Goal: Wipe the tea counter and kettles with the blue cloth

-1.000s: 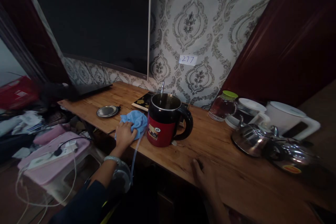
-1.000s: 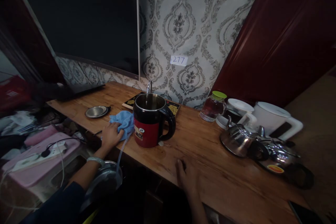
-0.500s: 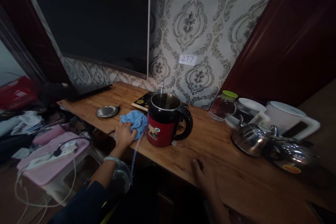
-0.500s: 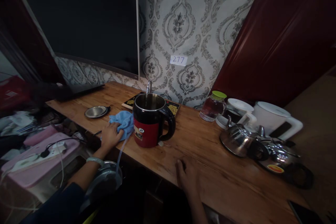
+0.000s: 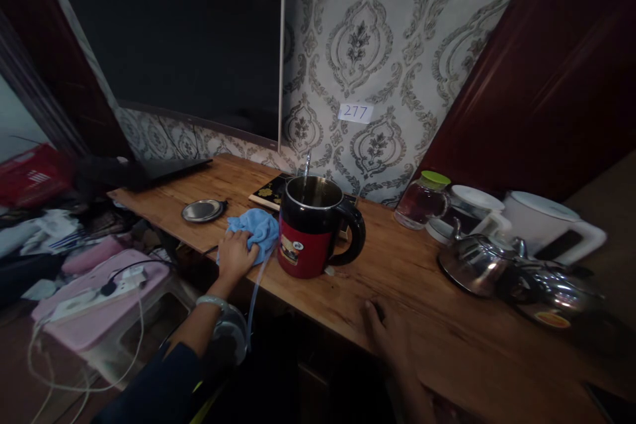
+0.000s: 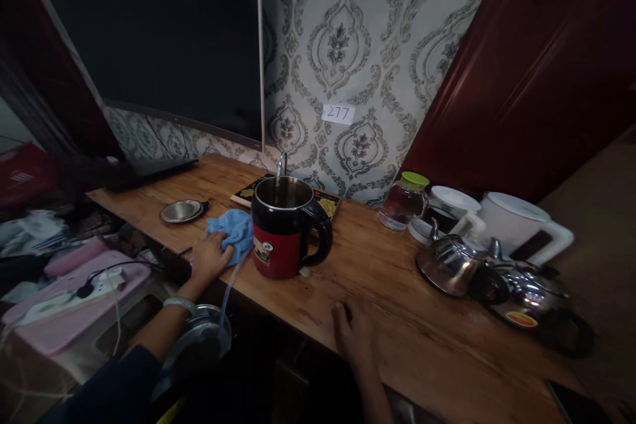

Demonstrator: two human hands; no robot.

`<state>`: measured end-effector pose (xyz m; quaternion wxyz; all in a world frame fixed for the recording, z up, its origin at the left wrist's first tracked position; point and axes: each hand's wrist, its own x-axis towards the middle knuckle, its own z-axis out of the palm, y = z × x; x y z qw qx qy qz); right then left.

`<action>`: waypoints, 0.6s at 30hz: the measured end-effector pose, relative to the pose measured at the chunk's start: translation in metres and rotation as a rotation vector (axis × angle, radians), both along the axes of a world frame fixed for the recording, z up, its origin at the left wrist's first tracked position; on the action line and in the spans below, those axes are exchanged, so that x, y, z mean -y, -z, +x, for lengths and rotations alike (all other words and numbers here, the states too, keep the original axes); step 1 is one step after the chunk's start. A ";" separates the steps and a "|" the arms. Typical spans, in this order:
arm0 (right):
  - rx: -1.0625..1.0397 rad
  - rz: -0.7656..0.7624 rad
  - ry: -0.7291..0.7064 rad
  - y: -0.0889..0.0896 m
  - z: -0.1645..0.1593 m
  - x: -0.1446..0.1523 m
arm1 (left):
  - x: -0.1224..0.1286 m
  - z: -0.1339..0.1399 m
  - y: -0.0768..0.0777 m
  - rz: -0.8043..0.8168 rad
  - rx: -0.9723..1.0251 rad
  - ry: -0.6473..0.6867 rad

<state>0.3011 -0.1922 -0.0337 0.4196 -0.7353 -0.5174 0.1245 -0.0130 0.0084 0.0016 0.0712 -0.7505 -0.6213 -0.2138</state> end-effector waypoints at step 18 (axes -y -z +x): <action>0.020 0.017 -0.003 0.009 0.004 -0.001 | -0.001 -0.001 0.002 0.020 0.007 0.013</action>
